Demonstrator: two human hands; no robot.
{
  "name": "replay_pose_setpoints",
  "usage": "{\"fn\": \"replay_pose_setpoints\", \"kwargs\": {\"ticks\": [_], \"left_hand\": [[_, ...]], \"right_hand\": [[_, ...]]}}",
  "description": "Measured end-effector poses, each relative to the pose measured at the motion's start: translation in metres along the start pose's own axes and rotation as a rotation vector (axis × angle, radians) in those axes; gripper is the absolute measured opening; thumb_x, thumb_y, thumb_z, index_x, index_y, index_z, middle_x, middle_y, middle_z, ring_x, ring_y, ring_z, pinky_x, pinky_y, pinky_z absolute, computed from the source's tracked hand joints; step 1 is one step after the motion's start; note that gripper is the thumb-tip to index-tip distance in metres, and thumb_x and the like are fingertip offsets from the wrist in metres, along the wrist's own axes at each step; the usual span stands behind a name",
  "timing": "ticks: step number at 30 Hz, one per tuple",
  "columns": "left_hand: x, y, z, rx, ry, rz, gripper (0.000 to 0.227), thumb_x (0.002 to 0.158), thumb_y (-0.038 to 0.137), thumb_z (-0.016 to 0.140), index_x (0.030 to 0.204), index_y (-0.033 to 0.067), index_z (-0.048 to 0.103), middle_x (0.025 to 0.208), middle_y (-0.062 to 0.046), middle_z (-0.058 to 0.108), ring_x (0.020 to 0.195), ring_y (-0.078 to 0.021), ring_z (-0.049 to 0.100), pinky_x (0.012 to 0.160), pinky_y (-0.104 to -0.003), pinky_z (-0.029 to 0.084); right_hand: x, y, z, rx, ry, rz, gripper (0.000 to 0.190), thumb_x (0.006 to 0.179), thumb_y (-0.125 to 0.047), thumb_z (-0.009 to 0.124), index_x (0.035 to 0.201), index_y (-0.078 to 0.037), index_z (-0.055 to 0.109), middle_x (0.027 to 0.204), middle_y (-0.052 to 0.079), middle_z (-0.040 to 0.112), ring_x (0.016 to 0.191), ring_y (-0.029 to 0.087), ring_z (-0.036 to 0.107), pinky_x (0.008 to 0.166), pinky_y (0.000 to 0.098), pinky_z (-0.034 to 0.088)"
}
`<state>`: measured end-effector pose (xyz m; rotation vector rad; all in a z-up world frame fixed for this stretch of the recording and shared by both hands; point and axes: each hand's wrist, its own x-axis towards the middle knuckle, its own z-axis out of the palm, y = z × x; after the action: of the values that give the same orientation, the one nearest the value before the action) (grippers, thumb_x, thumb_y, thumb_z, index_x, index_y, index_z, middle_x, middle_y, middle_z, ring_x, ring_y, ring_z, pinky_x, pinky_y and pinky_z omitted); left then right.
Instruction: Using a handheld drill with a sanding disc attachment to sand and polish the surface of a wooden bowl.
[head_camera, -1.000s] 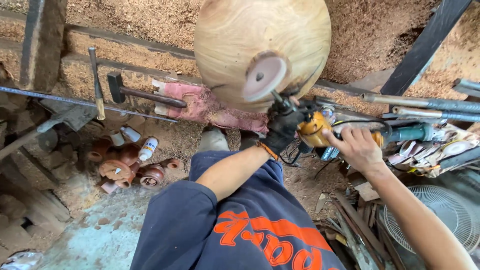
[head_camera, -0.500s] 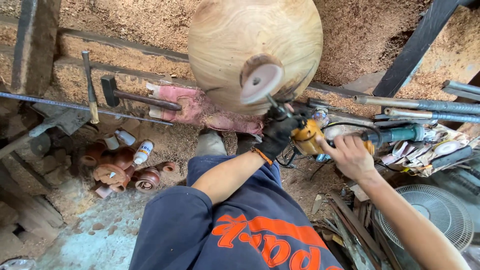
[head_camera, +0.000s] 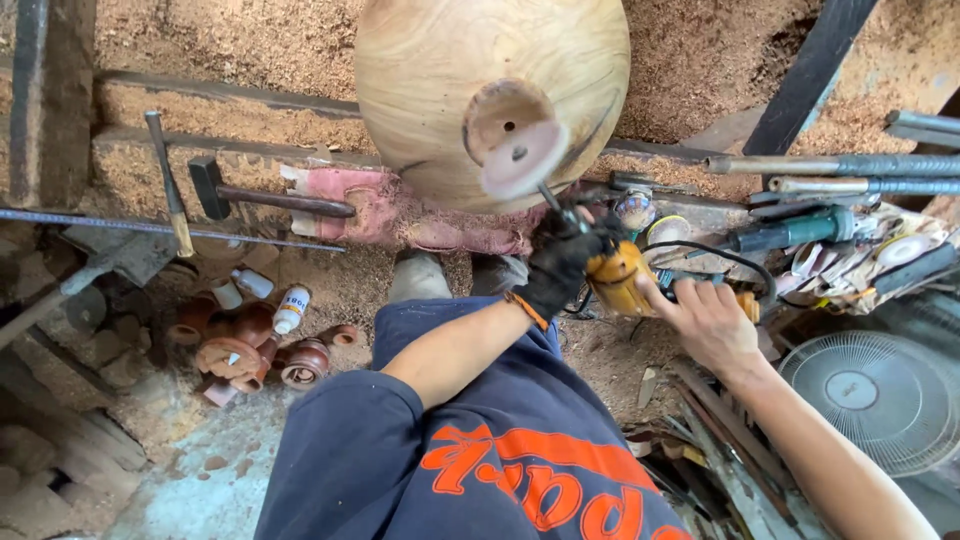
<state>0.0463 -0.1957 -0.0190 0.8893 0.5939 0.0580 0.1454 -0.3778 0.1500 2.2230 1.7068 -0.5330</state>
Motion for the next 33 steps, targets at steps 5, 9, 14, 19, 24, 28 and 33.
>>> {"fn": "replay_pose_setpoints", "kwargs": {"ticks": [5,9,14,19,24,28,33], "left_hand": [[-0.011,-0.026,0.003,-0.287,0.1,-0.29,0.033,0.085,-0.007,0.076,0.107,0.0058,0.055,0.093,-0.004,0.064,0.081,-0.0166,0.064,0.07,-0.033,0.055],[0.014,0.05,-0.012,-0.467,0.099,-0.285,0.032,0.083,-0.003,0.074,0.103,0.0114,0.054,0.094,-0.006,0.068,0.083,-0.0169,0.069,0.074,-0.032,0.058],[-0.011,0.021,-0.02,-0.179,0.029,-0.184,0.018,0.092,-0.001,0.075,0.103,0.004,0.062,0.099,-0.01,0.07,0.087,-0.0172,0.067,0.078,-0.034,0.058],[-0.012,0.05,-0.005,-0.332,0.088,-0.246,0.026,0.091,0.001,0.076,0.105,0.0104,0.057,0.094,-0.003,0.063,0.082,-0.014,0.063,0.074,-0.032,0.055],[-0.008,0.089,-0.013,-0.669,0.057,-0.271,0.028,0.084,0.002,0.077,0.1,0.0162,0.059,0.089,-0.004,0.068,0.084,-0.0159,0.069,0.079,-0.033,0.059],[-0.061,0.104,-0.033,0.252,-0.11,-0.025,0.015,0.096,0.006,0.068,0.109,0.0128,0.066,0.097,-0.005,0.069,0.088,-0.02,0.067,0.076,-0.034,0.056],[-0.076,0.113,-0.093,1.078,-0.505,0.075,0.016,0.099,0.015,0.065,0.113,0.0139,0.074,0.093,-0.009,0.07,0.085,-0.0258,0.069,0.074,-0.036,0.053]], "right_hand": [[-0.004,-0.014,-0.002,-0.005,-0.065,0.017,0.082,0.082,-0.01,0.06,0.159,-0.025,0.036,0.086,0.003,0.054,0.077,0.021,0.057,0.07,0.0351,0.045],[0.036,-0.019,-0.029,-0.009,-0.022,0.042,0.084,0.081,-0.011,0.06,0.16,-0.024,0.035,0.088,0.005,0.054,0.079,0.022,0.057,0.073,0.0361,0.046],[0.009,-0.028,-0.037,0.043,-0.149,0.043,0.083,0.082,-0.012,0.059,0.16,-0.023,0.033,0.086,0.005,0.054,0.077,0.022,0.058,0.07,0.0367,0.046],[0.022,-0.021,-0.079,0.056,-0.212,0.055,0.082,0.084,-0.01,0.059,0.16,-0.023,0.032,0.086,0.005,0.055,0.077,0.023,0.058,0.069,0.0368,0.046],[0.026,-0.04,-0.089,0.047,-0.251,0.077,0.086,0.081,-0.008,0.061,0.161,-0.023,0.03,0.087,0.006,0.056,0.076,0.022,0.06,0.068,0.0365,0.048],[-0.006,-0.096,-0.076,0.217,-0.264,0.174,0.085,0.081,-0.01,0.062,0.159,-0.019,0.03,0.088,0.008,0.058,0.074,0.025,0.061,0.066,0.0416,0.051],[0.032,-0.186,-0.074,0.507,-0.004,0.474,0.082,0.078,-0.008,0.063,0.156,-0.016,0.038,0.11,0.014,0.064,0.083,0.03,0.065,0.071,0.0457,0.054]]}}
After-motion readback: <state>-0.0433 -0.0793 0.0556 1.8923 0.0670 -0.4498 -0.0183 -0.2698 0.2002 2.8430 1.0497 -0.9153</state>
